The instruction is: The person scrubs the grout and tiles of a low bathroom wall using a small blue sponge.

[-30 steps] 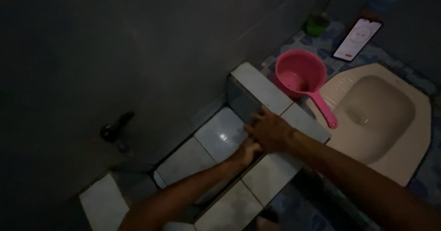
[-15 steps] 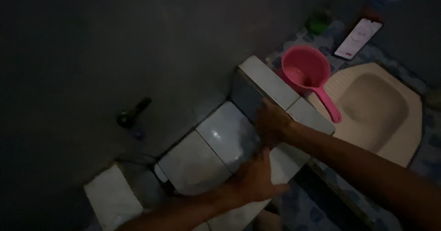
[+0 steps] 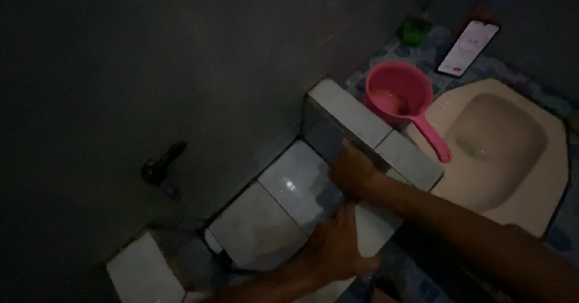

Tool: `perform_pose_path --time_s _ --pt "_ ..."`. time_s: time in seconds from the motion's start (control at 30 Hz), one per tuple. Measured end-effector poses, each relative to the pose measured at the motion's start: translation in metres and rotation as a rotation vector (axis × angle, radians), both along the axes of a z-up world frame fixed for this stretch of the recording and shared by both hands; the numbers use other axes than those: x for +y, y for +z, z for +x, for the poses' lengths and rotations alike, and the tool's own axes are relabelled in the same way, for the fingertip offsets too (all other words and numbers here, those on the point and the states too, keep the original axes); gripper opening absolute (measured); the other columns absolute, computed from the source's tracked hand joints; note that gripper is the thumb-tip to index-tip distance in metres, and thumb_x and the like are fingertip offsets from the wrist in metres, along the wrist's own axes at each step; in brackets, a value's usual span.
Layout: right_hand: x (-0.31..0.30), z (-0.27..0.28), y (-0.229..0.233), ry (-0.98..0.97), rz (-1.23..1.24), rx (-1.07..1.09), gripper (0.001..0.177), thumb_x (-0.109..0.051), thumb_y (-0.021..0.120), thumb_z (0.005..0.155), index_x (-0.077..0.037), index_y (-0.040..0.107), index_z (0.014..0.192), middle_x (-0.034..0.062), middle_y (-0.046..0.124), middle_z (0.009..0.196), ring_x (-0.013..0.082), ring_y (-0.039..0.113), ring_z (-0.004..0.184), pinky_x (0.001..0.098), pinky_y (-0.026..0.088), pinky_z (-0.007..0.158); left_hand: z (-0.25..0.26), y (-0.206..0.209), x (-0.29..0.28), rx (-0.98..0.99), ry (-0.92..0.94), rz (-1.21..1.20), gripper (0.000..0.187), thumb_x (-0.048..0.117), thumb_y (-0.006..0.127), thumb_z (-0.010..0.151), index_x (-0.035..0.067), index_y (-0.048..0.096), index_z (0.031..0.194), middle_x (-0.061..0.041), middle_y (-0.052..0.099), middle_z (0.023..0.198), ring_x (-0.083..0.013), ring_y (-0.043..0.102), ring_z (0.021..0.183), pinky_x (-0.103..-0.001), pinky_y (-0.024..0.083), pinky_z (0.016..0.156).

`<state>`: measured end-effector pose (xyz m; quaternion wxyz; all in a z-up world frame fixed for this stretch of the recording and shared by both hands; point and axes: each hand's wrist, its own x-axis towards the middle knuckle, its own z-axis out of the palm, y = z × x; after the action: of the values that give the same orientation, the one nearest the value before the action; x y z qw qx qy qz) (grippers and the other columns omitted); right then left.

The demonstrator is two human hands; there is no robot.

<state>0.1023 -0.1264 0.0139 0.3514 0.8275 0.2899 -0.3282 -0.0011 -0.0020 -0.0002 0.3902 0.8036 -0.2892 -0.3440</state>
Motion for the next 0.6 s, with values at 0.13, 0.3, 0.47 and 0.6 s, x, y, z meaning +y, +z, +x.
perform_pose_path --time_s 0.13,0.3,0.47,0.6 --pt "-0.006 0.004 -0.01 -0.006 0.07 0.03 0.037 -0.043 0.069 0.094 -0.012 0.076 0.112 0.0115 0.073 0.111 0.0294 0.066 0.11 0.0544 0.024 0.118 0.002 -0.001 -0.002 0.046 -0.021 0.055 0.132 0.051 0.079 0.074 -0.016 0.002 0.158 -0.045 0.033 0.151 -0.0522 0.049 0.132 -0.049 0.044 0.109" --pt "-0.019 0.004 -0.031 0.023 0.191 -0.078 0.027 -0.035 0.068 0.093 -0.012 0.081 0.101 0.0126 0.076 0.106 0.0286 0.069 0.106 0.057 0.02 0.12 0.018 0.001 -0.005 -0.047 -0.035 0.075 0.131 0.056 0.078 0.076 -0.016 0.006 0.158 -0.044 0.032 0.153 -0.0536 0.049 0.13 -0.05 0.045 0.107" --pt "-0.012 -0.002 -0.02 0.016 0.059 -0.02 0.035 -0.04 0.07 0.091 -0.013 0.076 0.112 0.0111 0.074 0.11 0.0298 0.067 0.109 0.0551 0.023 0.118 -0.005 -0.008 0.001 -0.05 0.017 0.028 0.13 0.057 0.076 0.075 -0.015 0.009 0.16 -0.043 0.039 0.149 -0.0513 0.055 0.126 -0.048 0.049 0.103" --pt "-0.012 -0.005 -0.018 0.024 0.123 -0.128 0.033 -0.039 0.066 0.095 -0.013 0.078 0.112 0.012 0.073 0.115 0.0304 0.065 0.112 0.0578 0.023 0.117 -0.001 -0.004 -0.007 -0.175 0.018 0.06 0.128 0.057 0.08 0.074 -0.016 0.013 0.155 -0.043 0.04 0.146 -0.0518 0.053 0.125 -0.05 0.048 0.102"
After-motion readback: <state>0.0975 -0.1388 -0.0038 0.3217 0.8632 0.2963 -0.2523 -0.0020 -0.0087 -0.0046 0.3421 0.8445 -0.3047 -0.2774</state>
